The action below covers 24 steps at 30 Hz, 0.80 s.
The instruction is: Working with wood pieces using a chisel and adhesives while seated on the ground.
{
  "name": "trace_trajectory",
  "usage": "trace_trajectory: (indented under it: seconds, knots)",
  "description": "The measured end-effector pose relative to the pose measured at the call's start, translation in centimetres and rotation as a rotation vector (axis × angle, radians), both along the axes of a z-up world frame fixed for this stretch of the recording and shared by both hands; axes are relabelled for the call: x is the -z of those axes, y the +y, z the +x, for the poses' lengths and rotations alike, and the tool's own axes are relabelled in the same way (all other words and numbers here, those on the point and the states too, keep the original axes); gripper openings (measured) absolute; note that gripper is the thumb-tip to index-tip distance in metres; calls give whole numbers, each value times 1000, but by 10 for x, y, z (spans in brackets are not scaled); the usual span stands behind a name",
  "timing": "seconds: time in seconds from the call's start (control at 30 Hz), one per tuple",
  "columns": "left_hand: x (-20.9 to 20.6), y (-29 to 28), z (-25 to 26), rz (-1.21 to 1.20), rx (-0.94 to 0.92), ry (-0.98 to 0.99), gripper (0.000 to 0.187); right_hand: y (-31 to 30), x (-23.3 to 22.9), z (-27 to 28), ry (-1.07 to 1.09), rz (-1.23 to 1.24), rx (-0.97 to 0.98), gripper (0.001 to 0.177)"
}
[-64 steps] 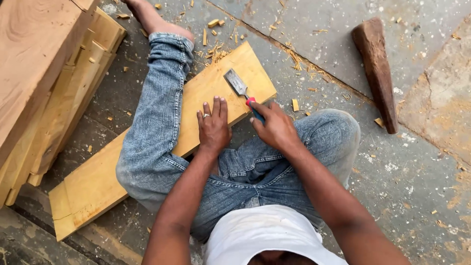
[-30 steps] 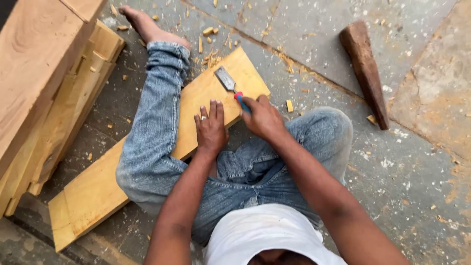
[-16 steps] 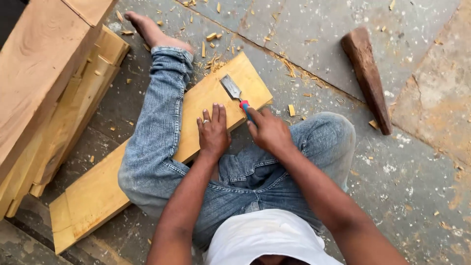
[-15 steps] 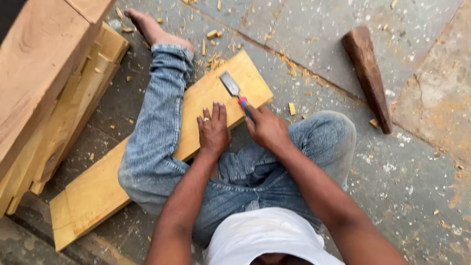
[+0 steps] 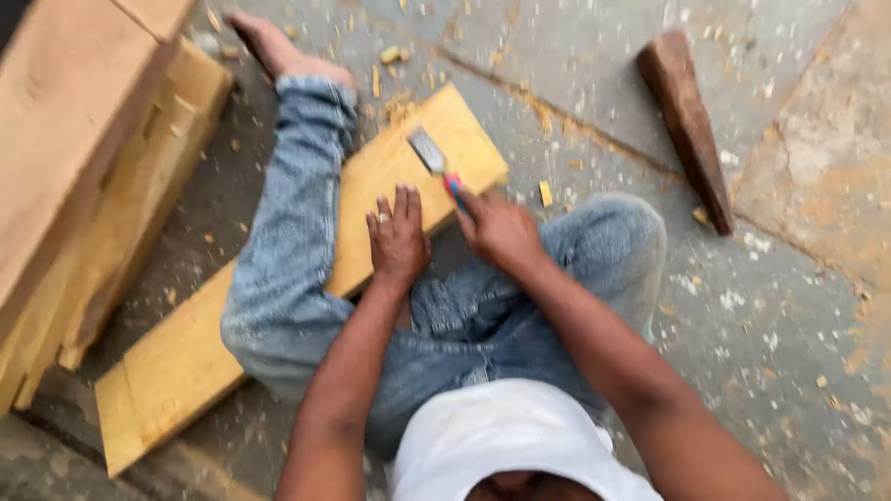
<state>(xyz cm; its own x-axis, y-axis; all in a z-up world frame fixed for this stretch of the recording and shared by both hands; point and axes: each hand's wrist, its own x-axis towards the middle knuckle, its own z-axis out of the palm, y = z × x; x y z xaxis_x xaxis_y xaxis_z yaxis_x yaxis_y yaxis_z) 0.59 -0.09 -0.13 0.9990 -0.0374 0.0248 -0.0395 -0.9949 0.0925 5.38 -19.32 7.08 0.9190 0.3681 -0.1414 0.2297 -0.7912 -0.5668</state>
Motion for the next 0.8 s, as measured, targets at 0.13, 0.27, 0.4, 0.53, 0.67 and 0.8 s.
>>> trace_trajectory:
  seconds: [0.13, 0.27, 0.4, 0.53, 0.67, 0.8]
  knots:
    - [-1, 1, 0, 3, -10, 31, 89, 11, 20, 3, -85, 66, 0, 48]
    - [0, 1, -2, 9, 0, -5, 85, 26, 17, 23, -16, -26, -18, 44]
    - [-9, 1, 6, -11, -2, 33, 86, 3, -9, 3, -29, -22, -61, 55]
    - [-3, -1, -1, 6, -1, 28, 84, 16, 20, 18, -9, -35, -28, 48]
    - [-15, -1, 2, -28, 3, 38, 86, 1, 6, 12, -8, -62, -64, 54]
    - [-6, -1, 1, -30, -14, 67, 88, 6, 18, 18, 13, -65, -72, 54]
